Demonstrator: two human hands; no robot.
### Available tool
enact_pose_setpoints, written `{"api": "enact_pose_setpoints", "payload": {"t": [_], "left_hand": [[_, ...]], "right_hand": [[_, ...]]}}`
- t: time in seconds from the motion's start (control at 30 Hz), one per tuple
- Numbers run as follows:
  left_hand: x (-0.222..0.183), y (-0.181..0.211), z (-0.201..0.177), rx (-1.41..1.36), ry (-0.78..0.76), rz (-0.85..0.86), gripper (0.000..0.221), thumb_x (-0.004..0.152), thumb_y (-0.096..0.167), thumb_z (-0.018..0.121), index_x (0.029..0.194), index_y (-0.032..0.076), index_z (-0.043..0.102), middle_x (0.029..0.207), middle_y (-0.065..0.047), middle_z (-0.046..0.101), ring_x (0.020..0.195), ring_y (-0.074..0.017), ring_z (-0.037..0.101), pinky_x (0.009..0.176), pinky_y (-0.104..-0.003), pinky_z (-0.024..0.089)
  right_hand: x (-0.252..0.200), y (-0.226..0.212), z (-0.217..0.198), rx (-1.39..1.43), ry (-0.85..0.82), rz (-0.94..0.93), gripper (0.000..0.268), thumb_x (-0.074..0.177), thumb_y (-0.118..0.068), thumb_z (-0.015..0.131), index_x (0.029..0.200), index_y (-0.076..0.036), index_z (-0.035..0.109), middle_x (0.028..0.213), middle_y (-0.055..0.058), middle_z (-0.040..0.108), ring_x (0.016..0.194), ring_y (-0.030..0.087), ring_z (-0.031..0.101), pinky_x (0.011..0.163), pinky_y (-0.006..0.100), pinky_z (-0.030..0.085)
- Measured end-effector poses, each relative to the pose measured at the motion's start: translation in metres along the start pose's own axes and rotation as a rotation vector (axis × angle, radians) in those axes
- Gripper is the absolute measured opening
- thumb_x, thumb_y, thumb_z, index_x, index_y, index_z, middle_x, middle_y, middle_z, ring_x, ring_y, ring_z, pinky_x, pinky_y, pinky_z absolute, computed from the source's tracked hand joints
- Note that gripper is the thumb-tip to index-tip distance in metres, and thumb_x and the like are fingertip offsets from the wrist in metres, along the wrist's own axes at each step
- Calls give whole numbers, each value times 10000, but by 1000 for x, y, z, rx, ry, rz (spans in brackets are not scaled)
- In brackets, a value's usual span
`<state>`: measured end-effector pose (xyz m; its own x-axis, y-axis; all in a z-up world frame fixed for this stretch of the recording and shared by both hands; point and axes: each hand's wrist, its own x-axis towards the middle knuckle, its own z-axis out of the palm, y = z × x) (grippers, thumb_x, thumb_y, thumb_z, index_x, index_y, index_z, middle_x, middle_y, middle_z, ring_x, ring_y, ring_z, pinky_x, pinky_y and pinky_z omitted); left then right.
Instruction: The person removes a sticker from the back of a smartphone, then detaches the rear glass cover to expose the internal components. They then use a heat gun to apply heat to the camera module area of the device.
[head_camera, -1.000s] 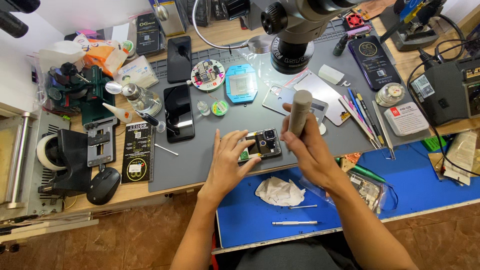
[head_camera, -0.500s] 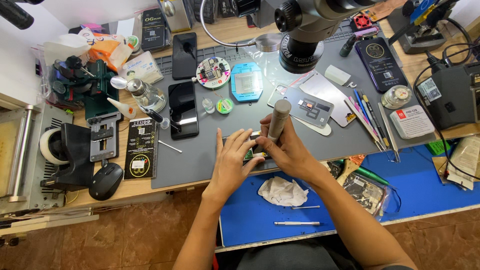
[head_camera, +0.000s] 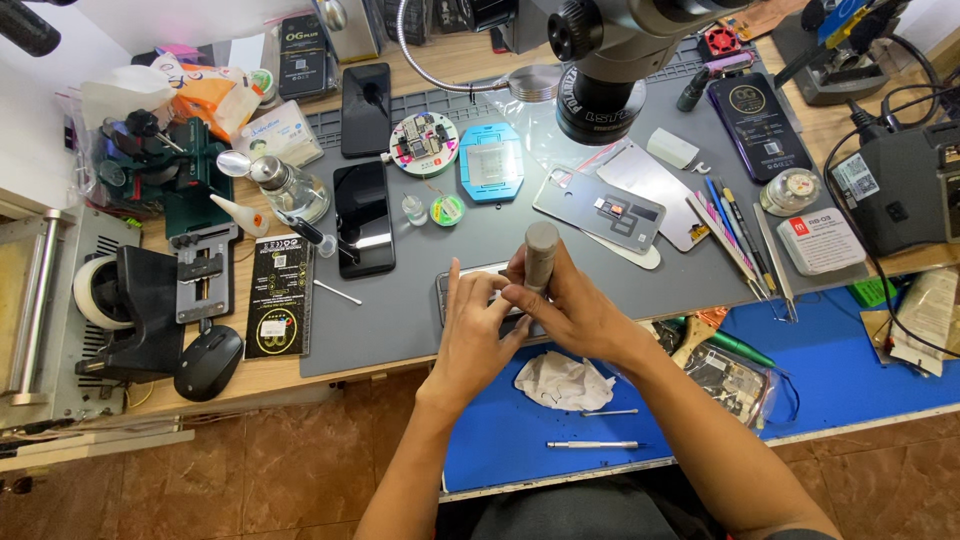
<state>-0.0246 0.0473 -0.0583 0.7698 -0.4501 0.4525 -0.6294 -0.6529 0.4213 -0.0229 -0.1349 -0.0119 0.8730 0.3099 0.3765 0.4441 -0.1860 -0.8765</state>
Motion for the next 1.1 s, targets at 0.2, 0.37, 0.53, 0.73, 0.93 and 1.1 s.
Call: {"api": "enact_pose_setpoints", "payload": {"t": [0.2,0.37,0.53,0.73,0.93,1.1], "left_hand": [[5,4,1,9,23,-13,208,818,276,823,916,119,727,1043,-24,553,1124,-241,523,1272,-641,185],[5,3,7,-10,42,-36,181,799,231,813,893,106,723,1021,-40,572,1119,-265,535,1267,-650,168],[6,2,9,-17,33,-49,180,791,231,816,888,108,728,1017,-38,587,1134,-267,539,1265,-649,159],[6,3,7,-24,14,-54,162,804,219,808,898,113,731,1027,-37,596,1144,-264,537,1268,-641,148],[6,3,6,-20,4,-57,154,813,217,805,912,121,737,1037,-34,606,1148,-261,532,1269,-648,134],[6,5,7,-31,54,-53,138,808,203,825,898,134,747,1016,-27,612,1125,-253,536,1265,-650,147]], "right_hand": [[2,-2,-1,21,6,-18,241,1068,-179,617,1241,-46,517,900,97,633,759,201,621,690,361,516],[2,2,-1,35,7,-20,234,1076,-183,598,1243,-42,514,896,90,641,771,194,632,710,357,531],[2,4,-1,47,11,-22,238,1078,-177,594,1250,-38,506,901,94,637,793,199,641,725,369,538],[4,0,-2,43,18,-36,240,1077,-176,597,1246,-29,511,892,97,650,781,208,655,731,372,546],[6,0,-2,46,24,-34,235,1076,-174,598,1243,-31,512,896,93,639,787,206,647,733,368,540],[4,3,1,93,49,-41,269,1062,-159,622,1259,-12,513,868,78,598,783,193,625,740,364,541]]}}
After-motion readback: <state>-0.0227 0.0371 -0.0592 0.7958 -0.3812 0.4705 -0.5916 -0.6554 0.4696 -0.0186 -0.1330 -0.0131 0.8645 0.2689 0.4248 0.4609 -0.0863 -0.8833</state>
